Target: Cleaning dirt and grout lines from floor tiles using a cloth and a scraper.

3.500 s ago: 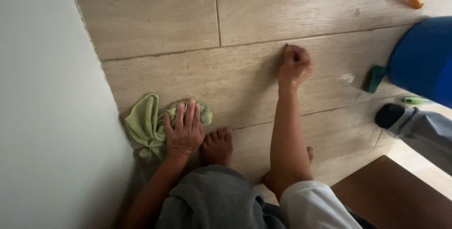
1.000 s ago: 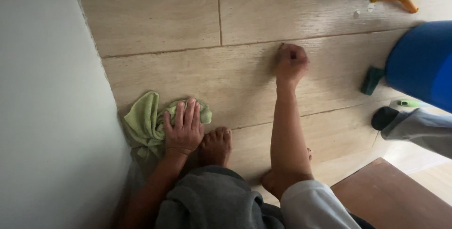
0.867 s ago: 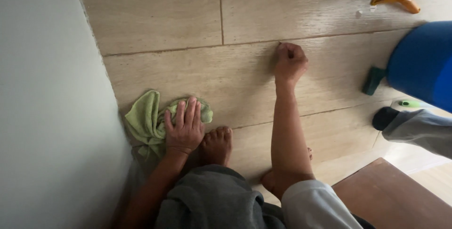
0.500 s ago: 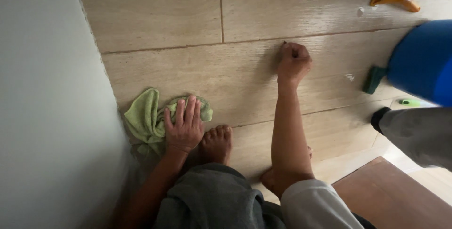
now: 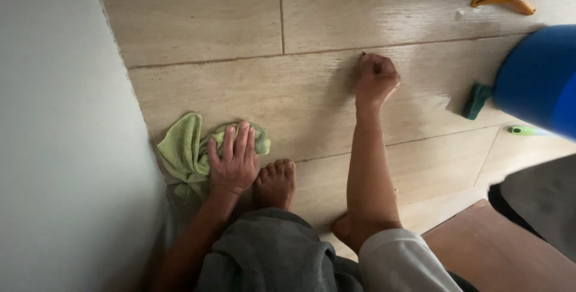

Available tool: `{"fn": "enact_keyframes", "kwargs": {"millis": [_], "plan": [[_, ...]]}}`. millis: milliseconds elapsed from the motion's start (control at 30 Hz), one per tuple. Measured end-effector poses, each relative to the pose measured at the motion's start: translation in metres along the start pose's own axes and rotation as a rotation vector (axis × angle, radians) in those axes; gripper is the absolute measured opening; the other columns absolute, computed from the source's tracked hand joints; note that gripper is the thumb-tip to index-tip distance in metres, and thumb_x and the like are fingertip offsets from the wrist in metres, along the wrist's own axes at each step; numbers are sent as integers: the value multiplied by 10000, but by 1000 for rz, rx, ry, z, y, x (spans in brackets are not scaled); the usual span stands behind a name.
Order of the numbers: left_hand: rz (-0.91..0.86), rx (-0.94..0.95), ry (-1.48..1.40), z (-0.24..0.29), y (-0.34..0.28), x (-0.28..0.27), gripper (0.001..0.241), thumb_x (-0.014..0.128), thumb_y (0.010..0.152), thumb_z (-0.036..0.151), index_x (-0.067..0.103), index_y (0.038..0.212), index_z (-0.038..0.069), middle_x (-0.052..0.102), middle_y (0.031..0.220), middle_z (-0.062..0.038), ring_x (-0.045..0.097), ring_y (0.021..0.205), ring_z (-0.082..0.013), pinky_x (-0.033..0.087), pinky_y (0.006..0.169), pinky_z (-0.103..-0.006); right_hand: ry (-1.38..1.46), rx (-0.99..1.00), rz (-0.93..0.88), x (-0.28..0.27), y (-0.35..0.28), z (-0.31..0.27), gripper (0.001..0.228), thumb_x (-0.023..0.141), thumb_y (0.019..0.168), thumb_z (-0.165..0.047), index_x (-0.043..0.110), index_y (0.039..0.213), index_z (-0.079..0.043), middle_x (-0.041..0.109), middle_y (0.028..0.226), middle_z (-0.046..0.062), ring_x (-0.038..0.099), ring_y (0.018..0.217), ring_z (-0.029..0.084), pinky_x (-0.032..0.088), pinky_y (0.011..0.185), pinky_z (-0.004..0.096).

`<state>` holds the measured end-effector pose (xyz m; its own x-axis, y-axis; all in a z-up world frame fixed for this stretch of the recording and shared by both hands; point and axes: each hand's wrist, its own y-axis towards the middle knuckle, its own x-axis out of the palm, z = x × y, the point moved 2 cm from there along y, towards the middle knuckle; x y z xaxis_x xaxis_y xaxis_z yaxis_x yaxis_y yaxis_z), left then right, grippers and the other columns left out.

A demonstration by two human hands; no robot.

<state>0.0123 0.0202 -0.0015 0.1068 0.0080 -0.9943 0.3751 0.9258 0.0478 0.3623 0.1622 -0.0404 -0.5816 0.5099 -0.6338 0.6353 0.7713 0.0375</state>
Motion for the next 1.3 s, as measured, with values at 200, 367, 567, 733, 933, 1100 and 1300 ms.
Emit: {"fn": "enact_keyframes", "kwargs": {"millis": [200,367,567,733,933,1100,1300], "plan": [[0,11,13,-1,-1,1,495,510,1012,302,657,1453,135,508,1599,-39,405,1483,-290,328,1176,-611,-12,-14,-20,1,0,0,40,738,868,-5,777,868,-14,737,773,17,638,708,91,536,673,271],[-17,3,-31,0,-1,0,513,509,998,323,647,1452,128,499,1595,-51,406,1470,-296,341,1153,-634,-104,-1,-16,-2,-3,-21,33,752,862,-18,784,859,-23,718,748,1,600,679,86,509,645,272],[-11,6,-26,-2,-4,3,522,511,1009,327,624,1479,131,476,1617,-45,396,1489,-293,340,1162,-628,22,59,-116,-11,5,8,34,750,928,-44,752,903,-20,675,785,-24,569,732,77,489,682,269],[-4,7,-4,1,-3,6,521,516,1007,325,635,1477,132,486,1610,-36,403,1480,-305,349,1149,-625,619,47,-153,-81,94,109,227,488,1145,-197,653,1033,-88,601,1008,-5,505,944,88,471,952,284],[12,2,34,4,-2,6,515,509,996,319,646,1456,132,521,1584,-29,438,1452,-299,364,1138,-622,-121,-468,-212,-177,274,200,185,676,1099,-119,583,944,-81,532,967,29,575,951,171,624,1056,369],[24,1,34,4,0,-4,507,500,1005,306,663,1441,106,529,1576,-49,450,1445,-310,382,1121,-621,-556,-693,-244,-190,287,124,59,698,965,-66,655,928,-53,555,1254,308,515,1180,389,542,919,399],[76,5,16,1,4,-6,499,504,985,275,671,1420,95,530,1561,-60,460,1431,-308,400,1098,-620,-652,-580,-436,-177,269,122,123,693,1007,-79,599,954,-20,617,972,201,608,909,377,533,821,440]]}}
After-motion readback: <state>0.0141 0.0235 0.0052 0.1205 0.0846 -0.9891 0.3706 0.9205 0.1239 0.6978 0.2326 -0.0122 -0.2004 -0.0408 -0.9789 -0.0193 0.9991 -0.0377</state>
